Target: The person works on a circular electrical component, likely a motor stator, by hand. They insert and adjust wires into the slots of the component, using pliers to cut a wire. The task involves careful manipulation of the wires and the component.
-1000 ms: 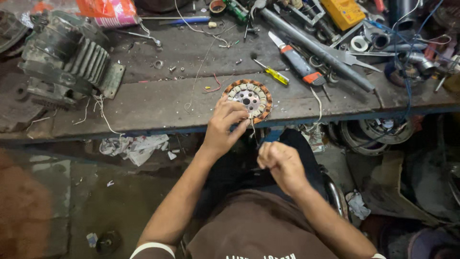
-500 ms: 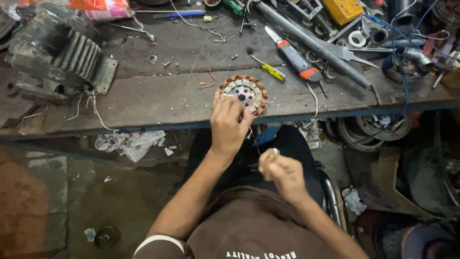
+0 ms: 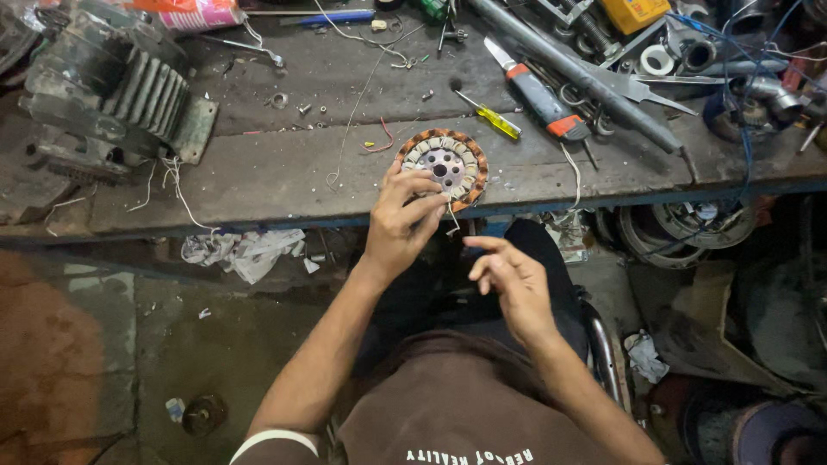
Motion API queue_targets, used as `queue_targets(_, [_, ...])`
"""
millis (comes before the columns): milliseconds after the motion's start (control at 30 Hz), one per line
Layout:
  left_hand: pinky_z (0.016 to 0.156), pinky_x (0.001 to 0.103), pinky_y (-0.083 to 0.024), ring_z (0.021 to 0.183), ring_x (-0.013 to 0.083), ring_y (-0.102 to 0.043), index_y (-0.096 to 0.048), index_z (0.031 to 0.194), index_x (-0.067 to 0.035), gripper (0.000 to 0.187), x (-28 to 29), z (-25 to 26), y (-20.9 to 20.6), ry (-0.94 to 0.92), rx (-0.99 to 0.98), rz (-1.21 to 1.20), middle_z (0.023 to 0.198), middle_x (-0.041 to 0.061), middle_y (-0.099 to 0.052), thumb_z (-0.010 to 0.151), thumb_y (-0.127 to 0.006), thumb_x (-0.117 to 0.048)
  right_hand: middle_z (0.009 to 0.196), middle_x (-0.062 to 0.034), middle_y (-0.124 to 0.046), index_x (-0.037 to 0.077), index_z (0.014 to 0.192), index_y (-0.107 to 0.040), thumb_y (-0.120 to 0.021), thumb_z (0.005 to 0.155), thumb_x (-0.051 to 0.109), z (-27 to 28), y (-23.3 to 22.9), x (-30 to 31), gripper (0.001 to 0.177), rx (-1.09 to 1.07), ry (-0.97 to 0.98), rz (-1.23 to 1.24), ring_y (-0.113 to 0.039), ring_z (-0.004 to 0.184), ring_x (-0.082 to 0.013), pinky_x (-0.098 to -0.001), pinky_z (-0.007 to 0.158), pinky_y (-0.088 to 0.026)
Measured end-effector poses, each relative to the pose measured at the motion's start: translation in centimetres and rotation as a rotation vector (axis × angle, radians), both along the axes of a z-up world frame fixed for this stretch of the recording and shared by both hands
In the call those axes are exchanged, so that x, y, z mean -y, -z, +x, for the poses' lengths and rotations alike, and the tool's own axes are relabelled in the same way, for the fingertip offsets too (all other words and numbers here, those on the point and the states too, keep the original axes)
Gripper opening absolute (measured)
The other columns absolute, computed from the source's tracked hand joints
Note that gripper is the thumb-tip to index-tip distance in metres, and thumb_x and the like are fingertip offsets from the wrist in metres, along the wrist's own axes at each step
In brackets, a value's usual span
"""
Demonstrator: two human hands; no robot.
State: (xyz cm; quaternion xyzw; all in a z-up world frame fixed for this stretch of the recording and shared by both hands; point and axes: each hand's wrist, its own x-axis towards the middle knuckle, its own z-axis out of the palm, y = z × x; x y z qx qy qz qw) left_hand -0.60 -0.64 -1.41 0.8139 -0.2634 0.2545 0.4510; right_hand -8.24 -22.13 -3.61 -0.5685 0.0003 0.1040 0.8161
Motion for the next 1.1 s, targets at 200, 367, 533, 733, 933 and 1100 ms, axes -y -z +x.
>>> queue_targets(200, [0.121,0.058,-0.034,0.12,0.0285,-0.06,-0.076,0.109,-0.012,0.024,-0.9,0.6,-1.8,0.102,0.029,0.166,0.114,0.006,-0.065,0.086,-0.076,-0.008,0.117,-0.0109,-0.069,0.001,0.098,-0.067,-0.055,0.104,0.021,0.2,0.3,-1.5,0.023,0.071,-0.208,-0.086,-0.058,0.077,-0.0078,-0.0244,0.072,-0.049])
queue_targets(367, [0.098,0.053,-0.044,0.109,0.0305,-0.057,-0.077,0.101,-0.015,0.015,-1.8,3.0,-4.1,0.269,-0.109,0.399,0.105,0.005,-0.065,0.086,-0.075,-0.013,0.129,-0.016,-0.069,0.002,0.077,-0.063,-0.06,0.101,0.015,-0.2,0.3,-1.5,0.028,0.122,-0.187,-0.179,-0.06,0.083,-0.0083,-0.0259,0.075,-0.05])
queue_targets(533, [0.081,0.045,-0.049,0.095,0.0282,-0.066,-0.075,0.091,-0.015,0.016,-1.3,7.1,-6.9,0.495,-0.34,0.649,0.094,0.007,-0.067,0.075,-0.075,-0.015,0.126,-0.0176,-0.069,0.001,0.075,-0.061,-0.061,0.102,0.014,0.1,0.1,-1.2,0.029,0.188,-0.155,-0.169,-0.064,0.095,-0.0102,-0.027,0.084,-0.051])
queue_targets(733, [0.07,0.041,-0.053,0.079,0.0294,-0.071,-0.076,0.086,-0.011,0.016,-0.2,8.6,-8.5,0.556,-0.482,0.705,0.08,0.01,-0.072,0.075,-0.065,-0.006,0.122,-0.0199,-0.071,0.0,0.075,-0.062,-0.061,0.103,0.014,0.1,0.2,-1.0,0.032,0.196,-0.11,-0.155,-0.064,0.103,-0.0118,-0.0265,0.091,-0.049])
queue_targets(933, [0.071,0.044,-0.053,0.08,0.0328,-0.07,-0.075,0.085,-0.01,0.013,0.1,9.0,-8.0,0.592,-0.354,0.709,0.083,0.013,-0.073,0.076,-0.066,-0.007,0.099,-0.0061,-0.064,0.002,0.08,-0.064,-0.058,0.101,0.015,-0.2,2.0,-1.8,0.024,0.033,-0.1,-0.168,-0.052,0.075,-0.0097,-0.0253,0.07,-0.045])
queue_targets(1100, [0.072,0.044,-0.053,0.081,0.0306,-0.07,-0.075,0.08,-0.012,0.011,0.2,8.9,-8.0,0.533,-0.41,0.77,0.08,0.011,-0.072,0.076,-0.065,-0.008,0.082,-0.0042,-0.052,0.002,0.079,-0.056,-0.058,0.108,0.017,-0.4,2.0,-2.3,0.033,0.241,-0.128,-0.385,-0.047,0.076,-0.0105,-0.0262,0.07,-0.042])
